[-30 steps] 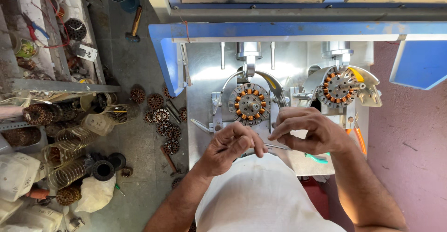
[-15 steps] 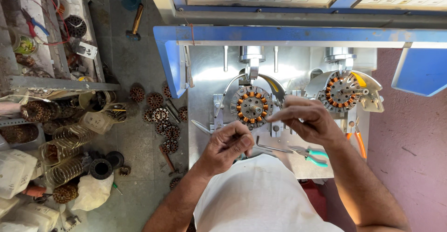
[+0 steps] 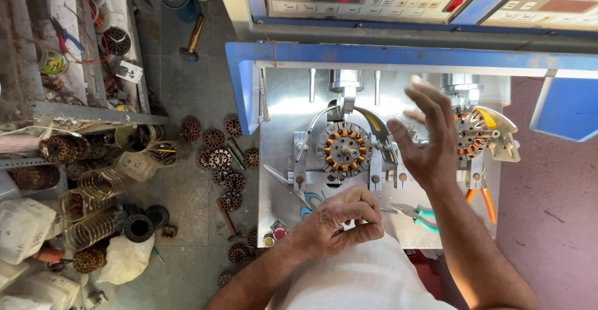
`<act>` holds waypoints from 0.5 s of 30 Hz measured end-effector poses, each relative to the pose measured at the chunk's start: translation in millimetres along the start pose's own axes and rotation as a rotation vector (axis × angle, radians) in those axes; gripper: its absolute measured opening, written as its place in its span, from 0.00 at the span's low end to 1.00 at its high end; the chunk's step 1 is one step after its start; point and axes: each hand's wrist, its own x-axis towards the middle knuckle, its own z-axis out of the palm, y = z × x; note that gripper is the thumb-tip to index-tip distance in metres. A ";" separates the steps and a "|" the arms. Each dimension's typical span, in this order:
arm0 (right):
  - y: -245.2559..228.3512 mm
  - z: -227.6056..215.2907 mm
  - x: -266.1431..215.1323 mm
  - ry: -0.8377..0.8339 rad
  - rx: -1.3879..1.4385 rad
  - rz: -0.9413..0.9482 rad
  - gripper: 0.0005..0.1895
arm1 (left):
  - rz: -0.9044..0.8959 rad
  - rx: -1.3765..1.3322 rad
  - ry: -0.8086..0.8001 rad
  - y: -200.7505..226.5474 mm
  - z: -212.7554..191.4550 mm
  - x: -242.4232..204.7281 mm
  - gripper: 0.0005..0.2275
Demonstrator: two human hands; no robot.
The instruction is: The person operates a dual-station winding machine, loading copper wire into the left station and using pliers to adjust and secure the wound coils. They then move to the right station to perform similar adjustments on another component.
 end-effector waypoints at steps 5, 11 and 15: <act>-13.7 0.1 -70.0 -0.741 0.709 0.767 0.13 | 0.173 0.051 -0.093 -14.1 10.6 5.6 0.05; -5.6 12.9 -94.7 -0.498 1.416 1.344 0.10 | 0.171 0.237 -0.184 -20.6 23.6 13.0 0.07; 11.6 10.8 -58.9 -0.331 1.215 1.224 0.12 | 0.101 0.213 -0.173 -17.4 12.1 1.8 0.09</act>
